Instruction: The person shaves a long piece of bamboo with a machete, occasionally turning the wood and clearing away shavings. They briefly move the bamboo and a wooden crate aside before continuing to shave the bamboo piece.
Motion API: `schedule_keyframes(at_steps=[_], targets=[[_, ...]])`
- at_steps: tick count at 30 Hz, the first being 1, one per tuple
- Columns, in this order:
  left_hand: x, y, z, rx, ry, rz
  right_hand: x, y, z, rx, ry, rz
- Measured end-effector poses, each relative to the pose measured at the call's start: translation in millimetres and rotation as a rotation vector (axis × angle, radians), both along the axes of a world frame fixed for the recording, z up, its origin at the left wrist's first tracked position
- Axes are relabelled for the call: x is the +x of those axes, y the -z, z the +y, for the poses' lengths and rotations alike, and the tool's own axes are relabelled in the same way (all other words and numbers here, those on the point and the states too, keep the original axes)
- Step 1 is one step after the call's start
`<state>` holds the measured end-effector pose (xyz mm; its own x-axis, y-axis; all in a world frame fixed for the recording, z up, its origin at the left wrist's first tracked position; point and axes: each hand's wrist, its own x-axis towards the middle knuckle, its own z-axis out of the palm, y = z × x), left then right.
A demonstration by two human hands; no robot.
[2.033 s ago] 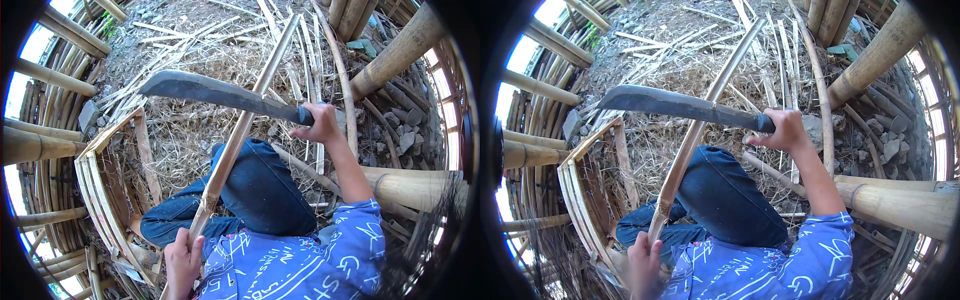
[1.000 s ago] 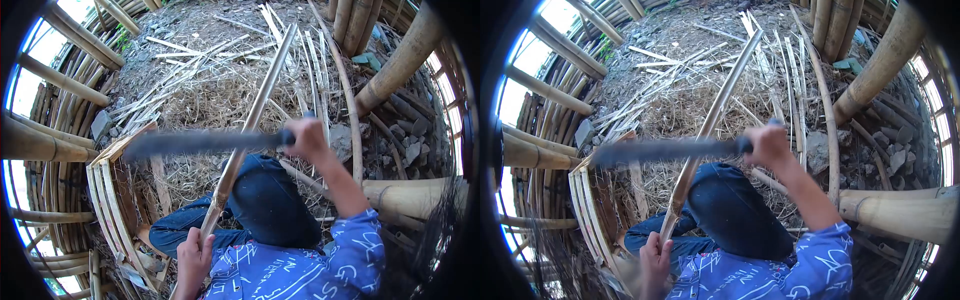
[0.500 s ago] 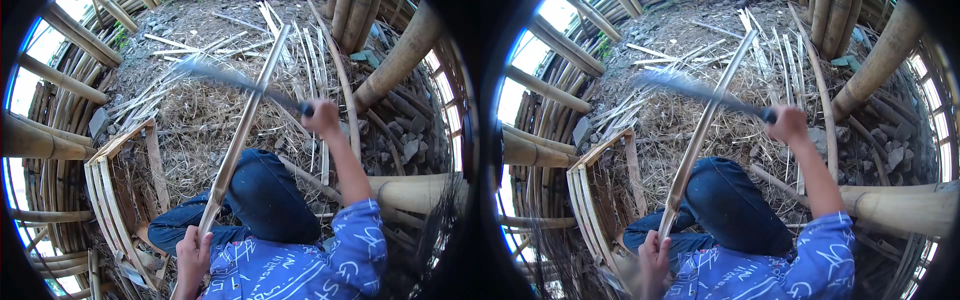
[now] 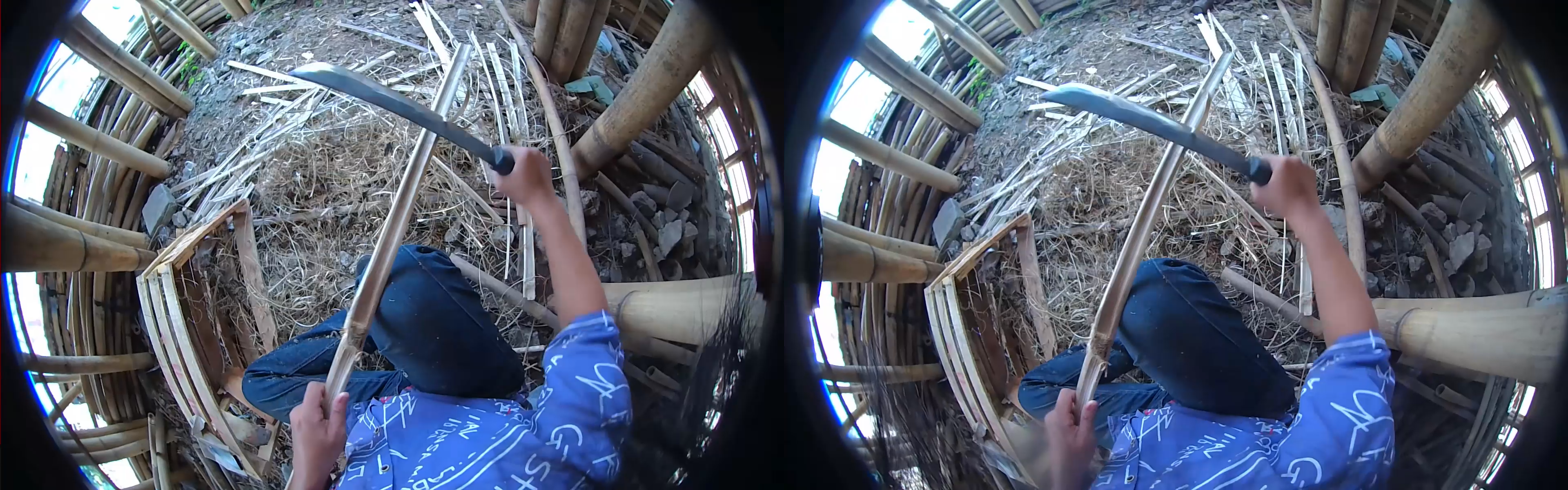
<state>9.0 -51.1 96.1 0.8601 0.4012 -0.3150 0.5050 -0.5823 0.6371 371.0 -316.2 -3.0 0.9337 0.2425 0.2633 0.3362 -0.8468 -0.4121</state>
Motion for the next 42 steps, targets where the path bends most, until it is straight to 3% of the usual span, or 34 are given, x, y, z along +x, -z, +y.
schedule_keyframes(at_steps=[8, 14, 16, 19, 21, 23, 24, 26, 28, 33, 35, 38, 40, 42], targets=[[-2, 4, -3, 0.055, 0.010, -0.050, 26, 4, -4, -0.088, -0.025, -0.060], [0, 2, 1, 0.058, -0.043, 0.014, -15, -2, 14, 0.000, -0.103, -0.069], [9, 3, 0, 0.067, -0.022, -0.032, -35, -7, 17, -0.006, -0.342, 0.002], [14, 1, 0, 0.044, -0.026, 0.004, -60, -16, 28, -0.035, -0.486, -0.148], [8, -4, -2, 0.043, 0.000, 0.013, -27, -3, 13, -0.053, -0.421, -0.296], [-5, -8, -5, 0.035, 0.019, 0.039, 43, 11, -15, -0.028, 0.224, 0.120], [-7, -9, -8, 0.055, 0.024, 0.037, 61, 2, -27, -0.002, 0.266, 0.135], [0, -9, -5, 0.102, 0.005, -0.007, 77, 14, -30, -0.008, 0.293, -0.022], [-1, -5, -3, 0.023, -0.013, 0.014, 54, -12, -15, 0.097, 0.210, 0.095], [3, 0, 2, -0.002, -0.001, -0.001, 24, -1, -3, 0.143, 0.173, 0.121], [0, -7, 7, -0.045, -0.069, 0.138, 7, 3, 2, 0.199, 0.159, 0.091], [-18, -4, 11, 0.001, 0.003, 0.001, 9, 20, -5, 0.108, 0.224, 0.115], [-22, -10, 9, -0.008, 0.005, 0.055, 30, 27, -19, 0.065, 0.292, 0.076], [-28, -13, 9, 0.029, 0.060, -0.026, 50, 25, -33, 0.001, 0.358, 0.203]])
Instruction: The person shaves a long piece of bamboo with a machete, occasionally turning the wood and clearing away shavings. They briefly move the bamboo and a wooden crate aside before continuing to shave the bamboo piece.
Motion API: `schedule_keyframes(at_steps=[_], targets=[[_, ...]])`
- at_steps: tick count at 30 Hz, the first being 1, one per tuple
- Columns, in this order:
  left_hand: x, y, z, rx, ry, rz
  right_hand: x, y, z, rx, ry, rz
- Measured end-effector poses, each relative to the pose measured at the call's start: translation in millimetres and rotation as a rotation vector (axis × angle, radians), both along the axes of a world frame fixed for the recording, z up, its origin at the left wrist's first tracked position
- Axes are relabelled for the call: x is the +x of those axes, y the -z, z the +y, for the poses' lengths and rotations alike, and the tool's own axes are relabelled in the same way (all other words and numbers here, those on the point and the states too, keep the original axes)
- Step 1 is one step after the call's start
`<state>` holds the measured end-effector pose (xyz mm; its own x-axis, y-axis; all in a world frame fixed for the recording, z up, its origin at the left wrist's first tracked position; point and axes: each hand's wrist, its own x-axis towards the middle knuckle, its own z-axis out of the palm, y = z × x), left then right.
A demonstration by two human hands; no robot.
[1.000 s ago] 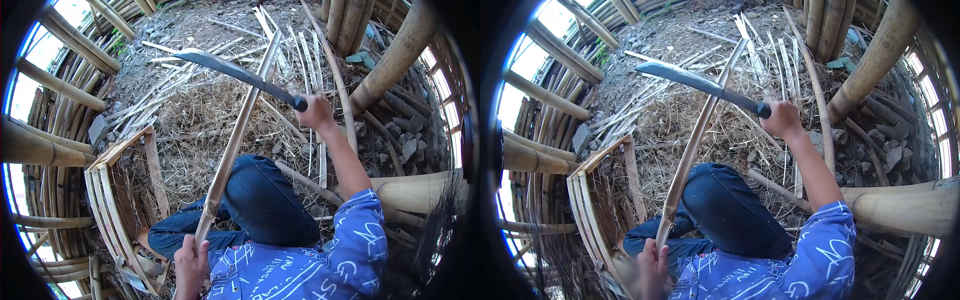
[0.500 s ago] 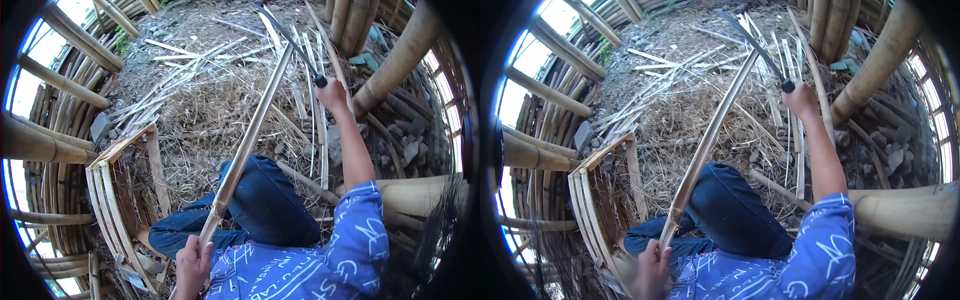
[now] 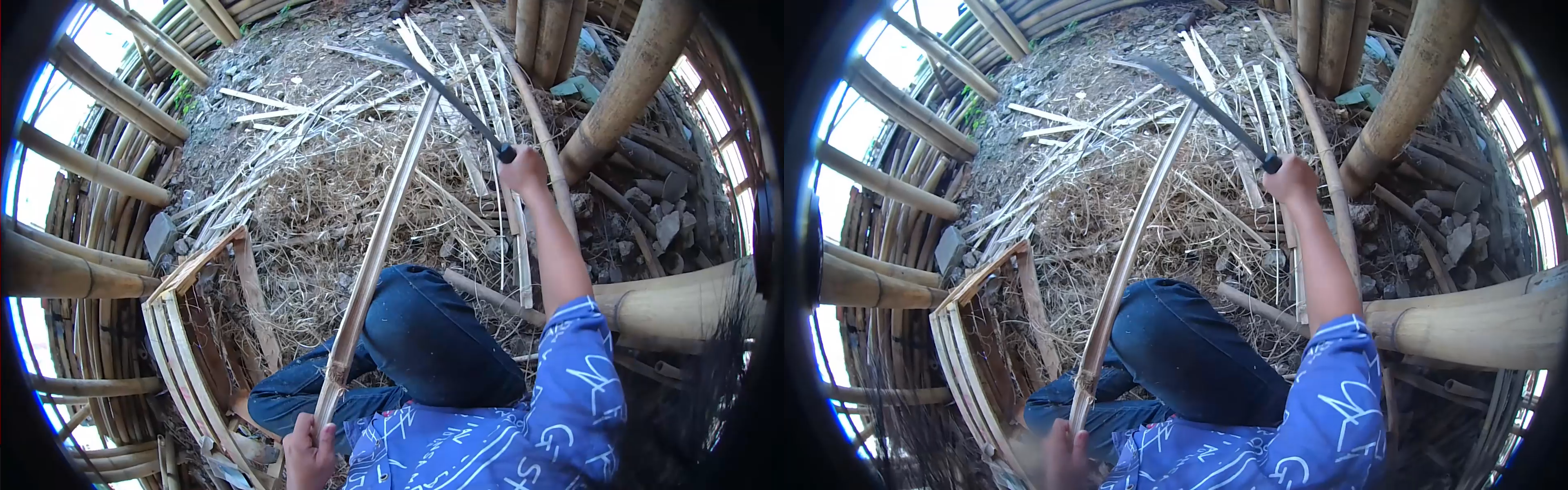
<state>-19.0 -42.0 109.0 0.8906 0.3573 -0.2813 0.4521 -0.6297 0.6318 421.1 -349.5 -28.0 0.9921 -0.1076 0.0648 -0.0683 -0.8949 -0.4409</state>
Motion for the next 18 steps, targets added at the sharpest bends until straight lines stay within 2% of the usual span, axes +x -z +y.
schedule_keyframes(at_steps=[2, 4, 6, 8, 11, 12, 14, 15, 16, 18], targets=[[4, -7, -1, 0.044, 0.001, -0.006, 7, -1, -3, -0.068, -0.003, 0.042], [10, -11, -2, -0.036, -0.081, 0.087, 9, -1, 0, -0.110, 0.013, 0.082], [10, -12, 1, -0.029, -0.054, 0.121, 6, 0, 1, -0.104, 0.042, 0.109], [7, -11, 2, 0.013, -0.044, 0.150, 4, 11, -2, -0.094, 0.010, 0.023], [7, -11, 4, 0.000, -0.041, 0.123, -9, 20, 11, -0.044, -0.181, -0.143], [8, -10, 3, 0.003, -0.049, 0.127, -26, 0, 24, 0.045, -0.238, -0.167], [12, -7, 0, 0.023, -0.061, 0.019, -44, -11, 38, 0.059, -0.291, -0.187], [14, -11, 0, -0.025, -0.118, 0.098, -51, -17, 39, 0.127, -0.337, -0.146], [13, -11, 1, -0.027, -0.107, 0.096, -49, -6, 38, 0.086, -0.359, -0.227], [3, -11, 4, -0.088, -0.168, 0.145, -30, -10, 32, 0.098, -0.270, -0.051]])
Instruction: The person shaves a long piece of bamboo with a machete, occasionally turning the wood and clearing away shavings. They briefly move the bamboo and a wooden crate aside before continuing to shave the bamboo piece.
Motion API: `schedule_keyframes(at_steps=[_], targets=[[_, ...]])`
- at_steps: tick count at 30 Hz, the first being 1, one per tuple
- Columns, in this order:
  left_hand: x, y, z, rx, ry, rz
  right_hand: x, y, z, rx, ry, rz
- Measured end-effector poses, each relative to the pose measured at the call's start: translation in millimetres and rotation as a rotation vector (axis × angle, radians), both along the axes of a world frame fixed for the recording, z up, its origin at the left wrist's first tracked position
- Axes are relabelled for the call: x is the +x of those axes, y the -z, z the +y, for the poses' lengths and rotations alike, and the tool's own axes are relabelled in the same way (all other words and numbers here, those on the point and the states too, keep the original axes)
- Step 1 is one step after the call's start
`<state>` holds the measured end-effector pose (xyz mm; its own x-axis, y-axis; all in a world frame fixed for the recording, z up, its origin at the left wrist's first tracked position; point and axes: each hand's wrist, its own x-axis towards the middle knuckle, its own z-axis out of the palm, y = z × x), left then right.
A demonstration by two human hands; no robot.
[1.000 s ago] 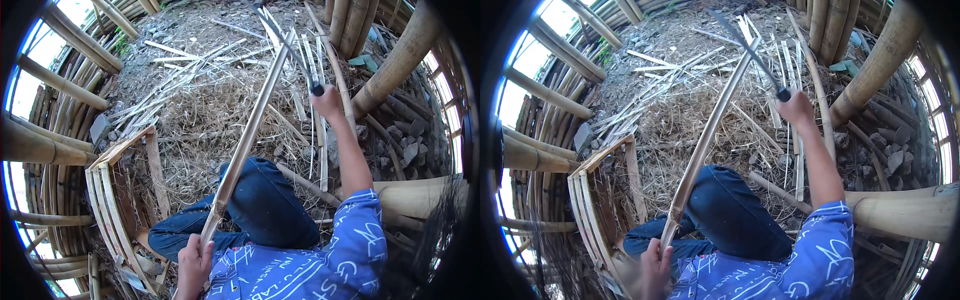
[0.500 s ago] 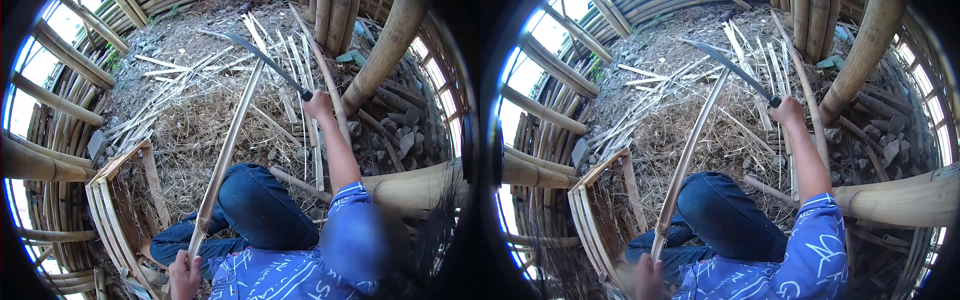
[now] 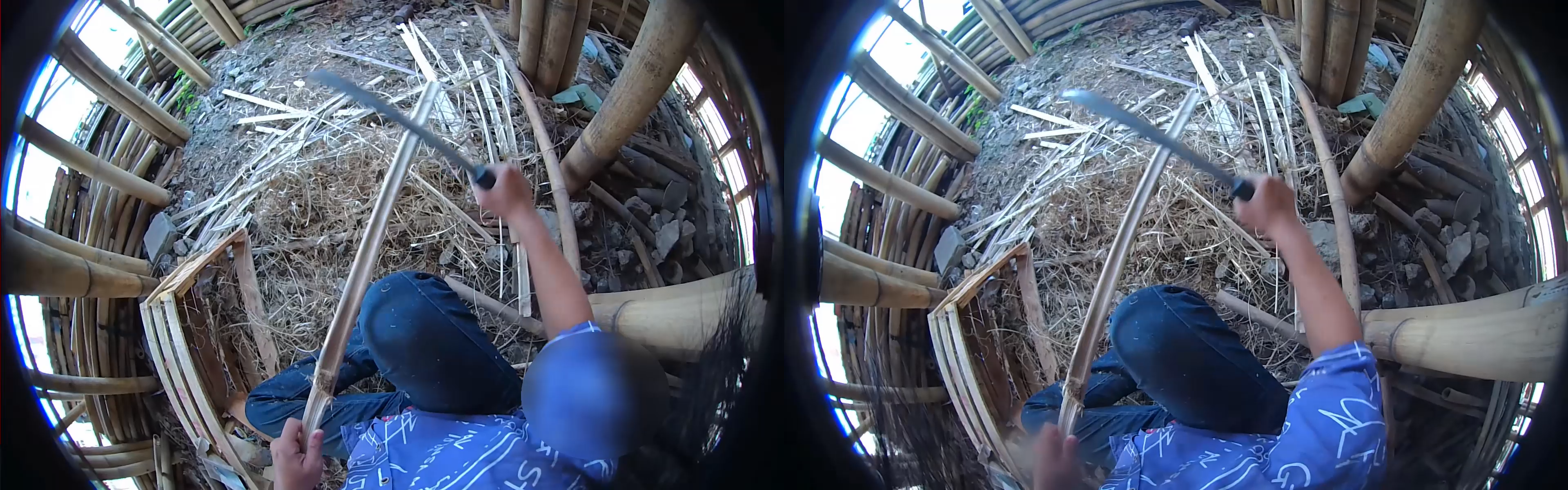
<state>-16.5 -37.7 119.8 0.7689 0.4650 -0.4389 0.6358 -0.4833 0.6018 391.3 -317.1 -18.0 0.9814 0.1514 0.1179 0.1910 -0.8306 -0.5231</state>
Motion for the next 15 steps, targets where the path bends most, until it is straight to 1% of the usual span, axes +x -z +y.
schedule_keyframes(at_steps=[1, 2, 4, 5, 7, 8, 9, 10, 11, 12, 13, 15], targets=[[-6, 1, 0, 0.019, 0.062, -0.048, 15, 0, -7, -0.011, 0.093, 0.005], [-11, 1, 0, 0.016, 0.060, -0.042, 34, -1, -17, -0.022, 0.188, 0.003], [-15, 0, 2, 0.088, 0.174, -0.127, 73, 19, -34, 0.030, 0.382, 0.079], [-14, -1, 2, 0.093, 0.164, -0.134, 83, 34, -42, 0.056, 0.408, 0.082], [-7, -3, 7, 0.166, -0.021, -0.079, 90, 57, -47, 0.093, 0.455, 0.059], [-32, 47, 30, 0.629, 0.140, -0.260, 91, 89, -56, 0.070, 0.425, 0.072], [-23, 43, 34, 0.557, 0.074, -0.293, 71, 83, -50, 0.209, 0.368, 0.144], [-15, 41, 36, 0.479, 0.003, -0.322, 49, 86, -42, 0.490, 0.368, 0.282], [-2, 33, 35, 0.391, -0.067, -0.293, 30, 91, -31, 0.668, 0.384, 0.324], [8, 26, 36, 0.301, -0.141, -0.262, 5, 83, -16, 0.819, 0.356, 0.354], [8, 31, 49, 0.175, -0.135, -0.227, -16, 79, -4, 0.936, 0.332, 0.407], [22, 31, 56, 0.182, -0.098, -0.180, -42, 91, 9, 1.051, 0.324, 0.476]])
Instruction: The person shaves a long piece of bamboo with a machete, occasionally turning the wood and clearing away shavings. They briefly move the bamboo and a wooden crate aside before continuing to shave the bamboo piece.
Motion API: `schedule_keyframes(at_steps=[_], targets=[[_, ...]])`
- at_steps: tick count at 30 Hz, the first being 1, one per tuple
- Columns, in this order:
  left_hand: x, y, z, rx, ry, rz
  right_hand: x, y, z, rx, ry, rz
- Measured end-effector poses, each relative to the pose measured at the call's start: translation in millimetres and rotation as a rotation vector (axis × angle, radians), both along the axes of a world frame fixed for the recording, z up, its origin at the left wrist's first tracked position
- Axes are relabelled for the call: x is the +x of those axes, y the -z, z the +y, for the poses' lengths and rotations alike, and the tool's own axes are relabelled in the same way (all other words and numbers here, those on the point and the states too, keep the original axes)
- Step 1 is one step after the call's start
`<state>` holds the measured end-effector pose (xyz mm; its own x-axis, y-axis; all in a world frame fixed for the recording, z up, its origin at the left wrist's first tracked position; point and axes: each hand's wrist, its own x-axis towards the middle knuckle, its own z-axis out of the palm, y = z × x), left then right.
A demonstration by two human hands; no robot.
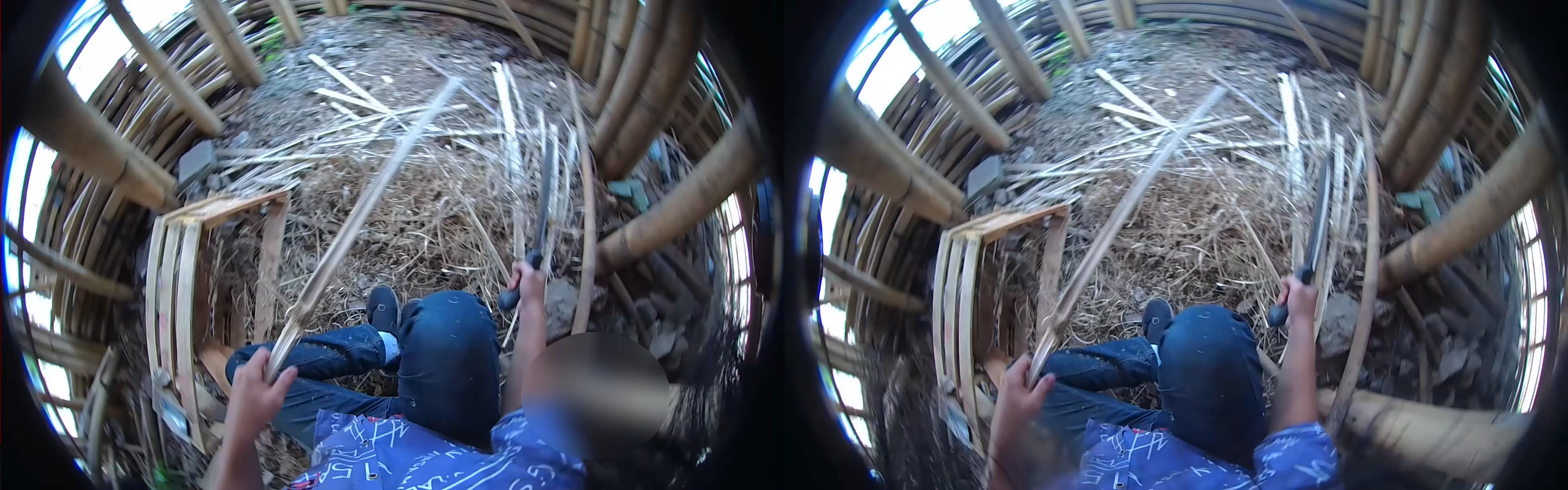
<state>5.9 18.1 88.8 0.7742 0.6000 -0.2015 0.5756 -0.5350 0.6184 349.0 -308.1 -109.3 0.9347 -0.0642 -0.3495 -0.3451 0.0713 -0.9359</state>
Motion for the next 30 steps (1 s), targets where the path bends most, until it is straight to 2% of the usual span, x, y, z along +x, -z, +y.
schedule_keyframes(at_steps=[2, 4, 6, 7, 9, 11, 19, 21, 23, 25, 27, 29, 30], targets=[[8, 6, 14, 0.107, 0.063, 0.044, -25, 2, 14, 0.097, 0.021, 0.052], [9, 20, 28, 0.137, 0.040, 0.094, -37, -27, 26, 0.050, -0.012, 0.021], [8, 37, 36, 0.321, 0.096, 0.083, -30, -30, 18, -0.026, -0.119, -0.035], [8, 44, 40, 0.311, 0.056, 0.070, -29, -44, 17, -0.109, -0.178, -0.103], [8, 55, 45, 0.343, 0.058, 0.075, -28, -58, 20, -0.054, -0.141, -0.144], [7, 62, 45, 0.358, -0.006, 0.061, -24, -75, 19, -0.151, -0.176, -0.216], [-2, 103, 35, 0.321, -0.089, -0.012, -27, -161, 26, -0.193, -0.242, -0.387], [-4, 105, 32, 0.312, -0.100, -0.058, -30, -177, 29, -0.151, -0.327, -0.392], [-6, 109, 32, 0.297, -0.111, -0.069, -36, -186, 35, 0.103, -0.336, -0.389], [-7, 108, 33, 0.284, -0.132, -0.068, -31, -182, 37, 0.162, -0.406, -0.405], [-10, 105, 33, 0.273, -0.134, -0.085, -33, -175, 44, 0.331, -0.541, -0.331], [-12, 108, 35, 0.276, -0.173, -0.100, -29, -167, 44, 0.376, -0.524, -0.319], [-13, 108, 36, 0.277, -0.172, -0.066, -34, -172, 51, 0.318, -0.498, -0.334]])
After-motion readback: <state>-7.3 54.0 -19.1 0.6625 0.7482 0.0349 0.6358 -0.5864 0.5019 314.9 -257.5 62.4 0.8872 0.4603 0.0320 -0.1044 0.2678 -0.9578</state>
